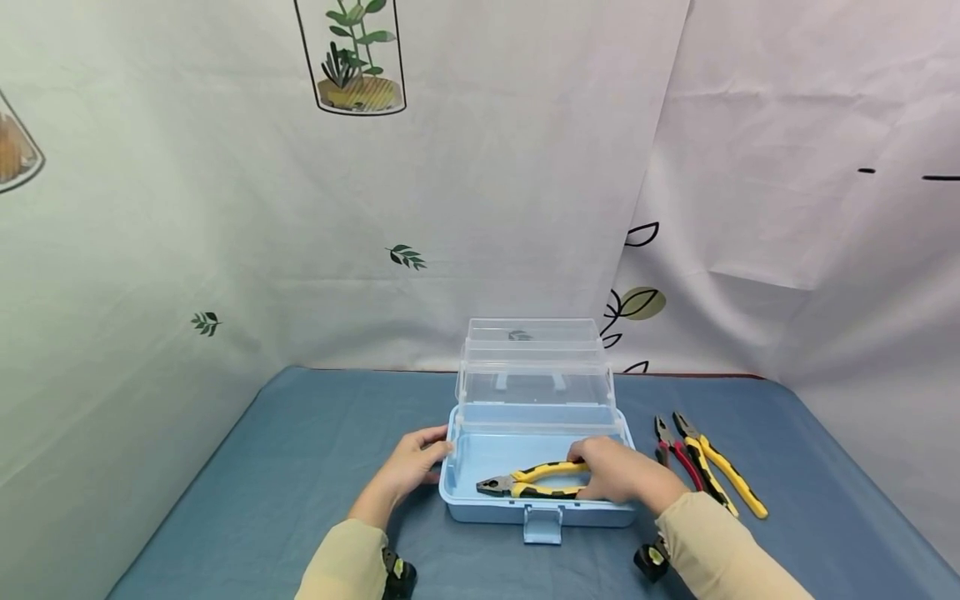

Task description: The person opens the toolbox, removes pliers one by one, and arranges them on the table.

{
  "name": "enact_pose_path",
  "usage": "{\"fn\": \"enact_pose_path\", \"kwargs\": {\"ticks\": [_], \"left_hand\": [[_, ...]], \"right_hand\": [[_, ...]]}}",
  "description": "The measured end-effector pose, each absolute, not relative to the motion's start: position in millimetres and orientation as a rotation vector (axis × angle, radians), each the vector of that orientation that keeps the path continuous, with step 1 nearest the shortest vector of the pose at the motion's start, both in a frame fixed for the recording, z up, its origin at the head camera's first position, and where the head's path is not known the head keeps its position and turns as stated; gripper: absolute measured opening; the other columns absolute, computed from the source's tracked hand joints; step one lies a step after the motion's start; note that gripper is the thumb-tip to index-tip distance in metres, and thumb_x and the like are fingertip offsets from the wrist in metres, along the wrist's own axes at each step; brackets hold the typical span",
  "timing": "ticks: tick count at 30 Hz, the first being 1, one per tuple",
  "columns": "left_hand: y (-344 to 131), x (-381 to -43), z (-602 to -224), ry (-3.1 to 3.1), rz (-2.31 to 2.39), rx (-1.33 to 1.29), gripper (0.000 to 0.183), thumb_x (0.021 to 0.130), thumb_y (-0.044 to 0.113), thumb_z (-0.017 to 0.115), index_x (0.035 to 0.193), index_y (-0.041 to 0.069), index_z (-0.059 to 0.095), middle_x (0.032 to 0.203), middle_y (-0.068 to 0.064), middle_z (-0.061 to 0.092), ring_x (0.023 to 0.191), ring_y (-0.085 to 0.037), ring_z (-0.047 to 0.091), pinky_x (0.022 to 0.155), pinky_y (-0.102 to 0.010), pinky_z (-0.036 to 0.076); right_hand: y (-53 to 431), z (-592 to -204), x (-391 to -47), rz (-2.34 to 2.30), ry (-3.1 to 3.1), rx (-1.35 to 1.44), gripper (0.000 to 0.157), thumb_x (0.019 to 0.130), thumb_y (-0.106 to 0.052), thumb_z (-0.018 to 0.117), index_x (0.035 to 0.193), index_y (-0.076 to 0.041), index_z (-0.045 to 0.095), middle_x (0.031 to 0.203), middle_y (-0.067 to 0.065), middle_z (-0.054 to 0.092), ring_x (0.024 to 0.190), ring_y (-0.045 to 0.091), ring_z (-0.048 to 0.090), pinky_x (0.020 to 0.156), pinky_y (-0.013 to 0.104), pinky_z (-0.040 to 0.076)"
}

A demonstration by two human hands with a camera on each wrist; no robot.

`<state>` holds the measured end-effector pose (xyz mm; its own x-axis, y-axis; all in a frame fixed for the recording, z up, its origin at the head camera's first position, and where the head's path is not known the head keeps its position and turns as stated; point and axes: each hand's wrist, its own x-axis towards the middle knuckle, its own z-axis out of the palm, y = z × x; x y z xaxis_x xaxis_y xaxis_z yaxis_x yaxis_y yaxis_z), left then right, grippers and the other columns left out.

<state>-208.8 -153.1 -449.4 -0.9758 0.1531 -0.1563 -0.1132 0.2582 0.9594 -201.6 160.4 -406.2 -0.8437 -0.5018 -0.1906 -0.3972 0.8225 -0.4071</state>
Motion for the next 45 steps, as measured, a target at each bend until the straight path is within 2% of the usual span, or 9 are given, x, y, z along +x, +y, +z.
{"fn": "enact_pose_path", "kwargs": {"ticks": [10,26,36,45], "left_hand": [[-153,-208,-449,2.313,1.795,0.013,0.052,0.091,0.021,0.056,0.138,0.001,0.047,0.137,-0.022,0.050,0.108,-0.026,0.060,0.078,-0.041,0.057],[-154,-208,-448,2.311,1.768,0.024,0.054,0.091,0.023,0.056,0.140,0.001,0.045,0.138,-0.023,0.048,0.109,-0.026,0.059,0.078,-0.040,0.057],[-154,-206,-448,2.297,1.783,0.038,0.054,0.091,0.023,0.056,0.139,0.001,0.045,0.138,-0.023,0.048,0.109,-0.026,0.059,0.079,-0.041,0.057],[-153,-206,-447,2.290,1.793,0.033,0.055,0.091,0.023,0.056,0.140,0.002,0.045,0.138,-0.022,0.049,0.109,-0.026,0.059,0.079,-0.040,0.057]], "right_hand": [[165,-402,-204,-0.578,2.695,-0.736,0.039,0.073,-0.016,0.076,0.109,-0.004,0.067,0.098,0.001,0.065,0.081,0.015,0.056,0.068,0.035,0.048],[171,-398,-202,-0.708,2.653,-0.806,0.041,0.073,-0.018,0.073,0.111,-0.004,0.065,0.101,0.005,0.064,0.084,0.017,0.057,0.067,0.034,0.049],[177,-398,-199,-0.867,2.652,-0.850,0.040,0.075,-0.022,0.074,0.109,-0.005,0.064,0.097,0.007,0.062,0.074,0.009,0.054,0.060,0.024,0.048],[180,-397,-191,-0.894,2.676,-0.926,0.042,0.077,-0.024,0.073,0.111,-0.002,0.064,0.097,0.009,0.064,0.070,0.001,0.055,0.059,0.021,0.049]]}}
